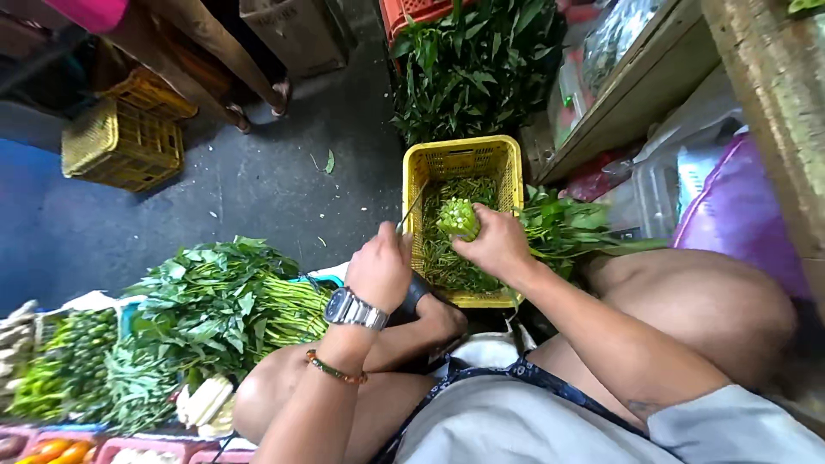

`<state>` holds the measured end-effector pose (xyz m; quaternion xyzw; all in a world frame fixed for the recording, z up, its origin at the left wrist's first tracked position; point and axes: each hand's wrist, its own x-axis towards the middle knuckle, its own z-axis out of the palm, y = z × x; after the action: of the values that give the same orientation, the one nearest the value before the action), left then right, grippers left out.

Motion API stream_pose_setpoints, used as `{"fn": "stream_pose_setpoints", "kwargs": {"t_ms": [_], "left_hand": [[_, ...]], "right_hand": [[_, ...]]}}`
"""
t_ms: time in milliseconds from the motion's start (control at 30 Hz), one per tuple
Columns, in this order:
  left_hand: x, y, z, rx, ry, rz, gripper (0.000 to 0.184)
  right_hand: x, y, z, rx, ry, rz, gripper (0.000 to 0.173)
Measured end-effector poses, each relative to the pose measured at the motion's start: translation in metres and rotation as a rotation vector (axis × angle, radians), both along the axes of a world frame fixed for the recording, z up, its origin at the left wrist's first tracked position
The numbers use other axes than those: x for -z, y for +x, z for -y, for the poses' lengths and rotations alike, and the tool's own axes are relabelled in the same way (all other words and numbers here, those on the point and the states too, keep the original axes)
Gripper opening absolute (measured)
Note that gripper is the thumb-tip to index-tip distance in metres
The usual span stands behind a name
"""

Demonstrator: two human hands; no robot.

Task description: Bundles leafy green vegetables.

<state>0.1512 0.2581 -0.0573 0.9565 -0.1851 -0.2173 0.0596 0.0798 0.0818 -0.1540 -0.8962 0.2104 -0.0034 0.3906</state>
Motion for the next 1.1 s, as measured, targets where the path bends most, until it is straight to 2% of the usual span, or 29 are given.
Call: {"fn": "stream_pose_setpoints", "kwargs": {"t_ms": [33,100,133,167,200,233,267,300,333,367,400,467,533,567,600,633,667,767,833,900,1000,1067,1100], "left_hand": [[-0.014,-0.008,0.009,0.055,-0.124,0.079,0.046],[-0.037,-0.038,0.045,0.226,-0.316,0.182,0.039],[-0.046,-0.056,0.068,0.321,-0.373,0.210,0.036],[-0.052,-0.076,0.093,0.415,-0.402,0.222,0.034],[-0.058,-0.094,0.119,0.514,-0.419,0.201,0.033],[-0.066,-0.110,0.145,0.616,-0.421,0.124,0.036],[-0.074,-0.123,0.170,0.710,-0.423,0.046,0.043],[-0.078,-0.134,0.194,0.790,-0.471,0.021,0.048],[-0.078,-0.140,0.215,0.877,-0.554,0.036,0.054],[-0.077,-0.144,0.230,0.926,-0.682,0.061,0.059],[-0.076,-0.143,0.240,0.931,-0.810,0.073,0.062],[-0.075,-0.116,0.231,0.959,-0.990,0.164,0.057],[-0.045,-0.064,0.191,0.987,-1.131,0.430,0.048],[-0.056,-0.049,0.152,0.941,-0.894,0.371,0.048],[-0.073,-0.040,0.120,0.874,-0.617,0.300,0.051],[-0.079,-0.030,0.096,0.833,-0.417,0.272,0.057],[-0.072,-0.019,0.074,0.819,-0.304,0.299,0.059],[-0.034,-0.004,0.020,0.915,-0.359,0.552,0.059],[-0.030,-0.006,0.011,0.946,-0.422,0.621,0.057],[-0.030,-0.012,0.010,0.956,-0.505,0.604,0.053],[-0.027,-0.020,0.015,0.921,-0.617,0.591,0.030],[-0.030,-0.023,0.020,0.870,-0.652,0.607,0.027],[-0.033,-0.023,0.022,0.837,-0.667,0.616,0.028]], "right_hand": [[0.002,0.000,-0.002,-0.011,0.020,0.063,0.050],[-0.006,-0.006,-0.013,-0.017,-0.020,0.207,0.047],[-0.035,-0.009,-0.022,-0.022,-0.079,0.139,0.046],[-0.094,-0.010,-0.030,-0.084,-0.042,-0.153,0.048],[-0.147,-0.003,-0.032,-0.118,0.102,-0.429,0.050],[-0.163,0.001,-0.029,-0.139,0.216,-0.498,0.051],[-0.113,-0.015,-0.030,-0.103,0.158,-0.079,0.045],[-0.045,-0.016,-0.026,-0.083,0.096,0.326,0.044],[-0.001,-0.014,-0.019,-0.083,0.099,0.521,0.046],[0.018,-0.014,-0.015,-0.077,0.134,0.576,0.048],[0.019,-0.018,-0.013,-0.043,0.186,0.545,0.049],[0.006,-0.018,-0.017,0.083,0.332,0.436,0.045],[0.004,-0.010,-0.015,-0.031,0.402,0.375,0.031],[-0.004,-0.014,-0.007,-0.123,0.369,0.392,0.033],[-0.015,-0.020,-0.001,-0.128,0.364,0.431,0.041],[-0.028,-0.025,0.003,-0.153,0.358,0.428,0.047],[-0.039,-0.026,0.005,-0.199,0.353,0.384,0.048],[-0.053,-0.025,-0.002,-0.392,0.354,0.332,0.045],[-0.056,-0.027,-0.008,-0.469,0.354,0.376,0.042],[-0.058,-0.031,-0.010,-0.501,0.359,0.411,0.041],[-0.060,-0.037,-0.008,-0.507,0.394,0.462,0.037],[-0.061,-0.039,-0.005,-0.486,0.412,0.493,0.040],[-0.061,-0.040,-0.003,-0.465,0.392,0.513,0.048]]}}
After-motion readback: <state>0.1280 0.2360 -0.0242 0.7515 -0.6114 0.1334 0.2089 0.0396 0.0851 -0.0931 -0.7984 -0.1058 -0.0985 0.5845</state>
